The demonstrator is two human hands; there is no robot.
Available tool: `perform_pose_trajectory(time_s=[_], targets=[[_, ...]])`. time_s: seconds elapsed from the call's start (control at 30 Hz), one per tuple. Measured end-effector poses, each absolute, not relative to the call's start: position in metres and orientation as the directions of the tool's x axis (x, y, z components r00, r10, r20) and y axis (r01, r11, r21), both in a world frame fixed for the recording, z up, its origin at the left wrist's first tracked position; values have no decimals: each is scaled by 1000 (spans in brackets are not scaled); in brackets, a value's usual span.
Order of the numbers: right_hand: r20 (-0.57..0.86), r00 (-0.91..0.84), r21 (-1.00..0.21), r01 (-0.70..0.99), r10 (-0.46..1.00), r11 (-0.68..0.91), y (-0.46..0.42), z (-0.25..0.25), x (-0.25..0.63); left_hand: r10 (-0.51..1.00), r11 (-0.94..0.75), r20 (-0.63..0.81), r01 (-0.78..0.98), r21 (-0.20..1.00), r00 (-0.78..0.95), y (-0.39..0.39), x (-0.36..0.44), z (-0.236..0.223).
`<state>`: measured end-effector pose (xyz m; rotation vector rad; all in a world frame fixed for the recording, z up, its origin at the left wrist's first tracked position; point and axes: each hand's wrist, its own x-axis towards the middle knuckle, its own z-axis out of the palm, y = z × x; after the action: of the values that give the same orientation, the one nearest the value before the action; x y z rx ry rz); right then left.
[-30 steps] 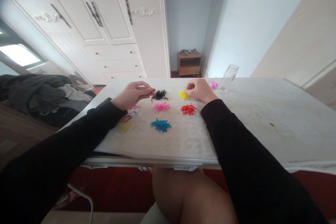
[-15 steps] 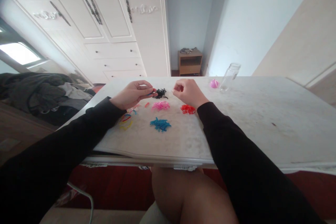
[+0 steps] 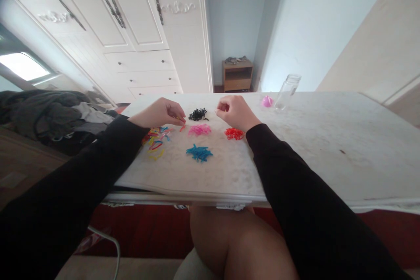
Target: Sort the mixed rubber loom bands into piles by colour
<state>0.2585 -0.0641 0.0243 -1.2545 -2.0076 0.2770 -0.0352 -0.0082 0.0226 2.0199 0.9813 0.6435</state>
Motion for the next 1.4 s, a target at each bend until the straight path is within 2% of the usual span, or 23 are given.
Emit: perform_pose_trajectory(time_s=[0.23, 0.33, 0.5, 0.67, 0.77, 0.9, 1.1, 1.23, 1.4], targets=[[462, -258, -528, 689, 849, 496, -64, 25, 258, 815, -345, 60, 398, 850, 577, -12, -31, 19], [449, -255, -533, 693, 856, 486, -63, 24, 259, 810, -359, 83, 378, 853, 580, -13, -31, 22], [455, -268, -527, 688, 849, 500, -66, 25, 256, 859, -317, 152, 275, 908, 488, -19, -25, 23], [434, -380, -596, 559, 817, 576, -77, 29, 238, 863, -265, 195, 91, 960, 465, -34, -10, 22], [411, -449, -633, 486, 794, 602, -83, 27, 224, 884, -280, 235, 56, 958, 404, -44, 0, 23], [442, -438, -634, 464, 782, 619, -86, 22, 213, 895, -315, 292, 17, 949, 337, -54, 7, 25], [441, -407, -632, 492, 800, 599, -85, 25, 219, 913, -281, 255, 38, 959, 320, -56, 8, 25], [441, -336, -609, 570, 832, 552, -79, 30, 246, 898, -267, 236, 34, 963, 372, -55, 6, 23], [306, -325, -596, 668, 895, 446, -71, 31, 294, 862, -272, 237, 14, 962, 449, -50, 3, 19]])
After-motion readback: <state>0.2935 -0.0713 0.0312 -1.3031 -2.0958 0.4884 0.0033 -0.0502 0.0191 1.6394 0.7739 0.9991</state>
